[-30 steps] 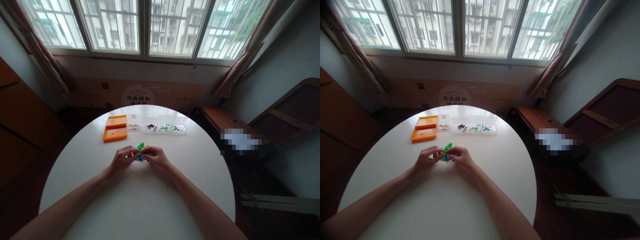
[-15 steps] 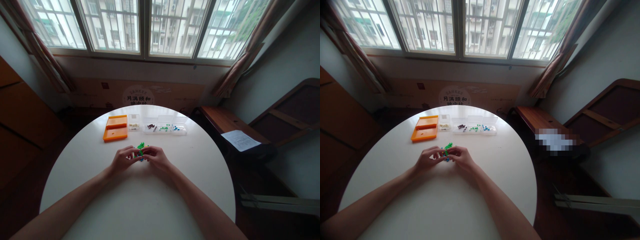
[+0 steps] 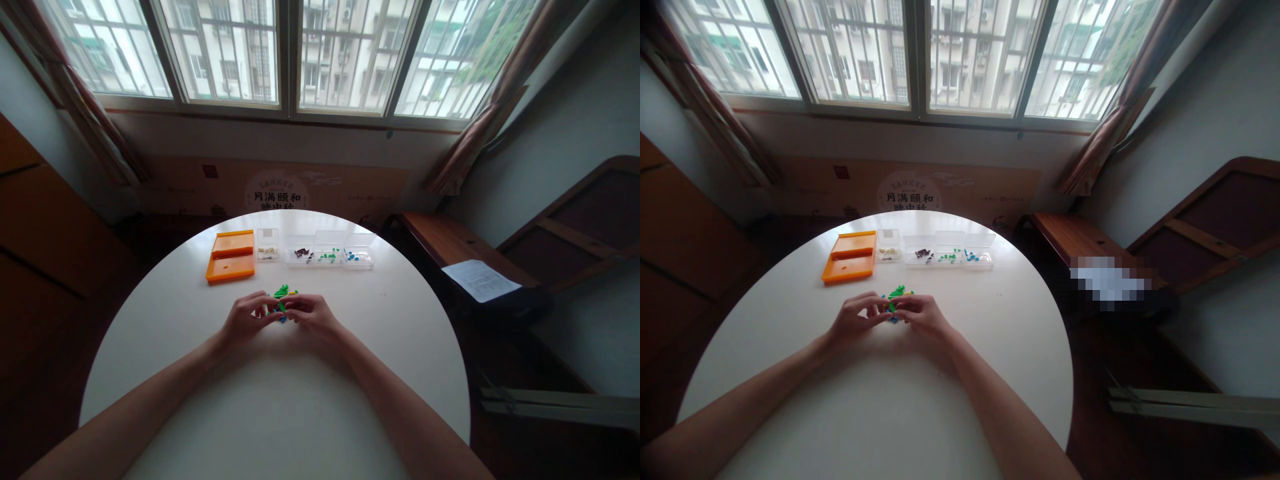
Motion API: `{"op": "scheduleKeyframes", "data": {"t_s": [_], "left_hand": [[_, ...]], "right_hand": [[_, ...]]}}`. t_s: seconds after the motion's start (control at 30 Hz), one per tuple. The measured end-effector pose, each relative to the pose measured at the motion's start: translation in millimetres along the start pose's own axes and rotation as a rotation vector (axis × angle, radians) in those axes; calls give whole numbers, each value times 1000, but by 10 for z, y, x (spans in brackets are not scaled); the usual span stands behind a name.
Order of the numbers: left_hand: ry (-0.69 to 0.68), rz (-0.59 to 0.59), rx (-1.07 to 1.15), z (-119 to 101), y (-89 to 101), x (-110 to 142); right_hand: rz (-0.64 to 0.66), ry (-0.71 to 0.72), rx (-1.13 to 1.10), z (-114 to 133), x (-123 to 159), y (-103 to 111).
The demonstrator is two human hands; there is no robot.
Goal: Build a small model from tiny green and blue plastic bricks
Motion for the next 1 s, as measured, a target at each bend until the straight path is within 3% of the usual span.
{"op": "scheduleKeyframes", "data": {"t_s": [0.67, 1.0], "left_hand": [[3, 4, 7, -49, -3, -16], [-3, 28, 32, -44, -25, -22]], "right_hand": [[-56, -24, 15, 16, 13, 3], [-63, 37, -42, 32, 0, 0]]}}
Point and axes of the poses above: each hand's wrist, its own x-axis away from the middle knuckle, its own y-axis out of the back of the hand, z = x × y, the point moved 7 cm from there along -x, towards the middle knuckle, and after that the axes turned 3 degrees about y, right-handed, at the moved point
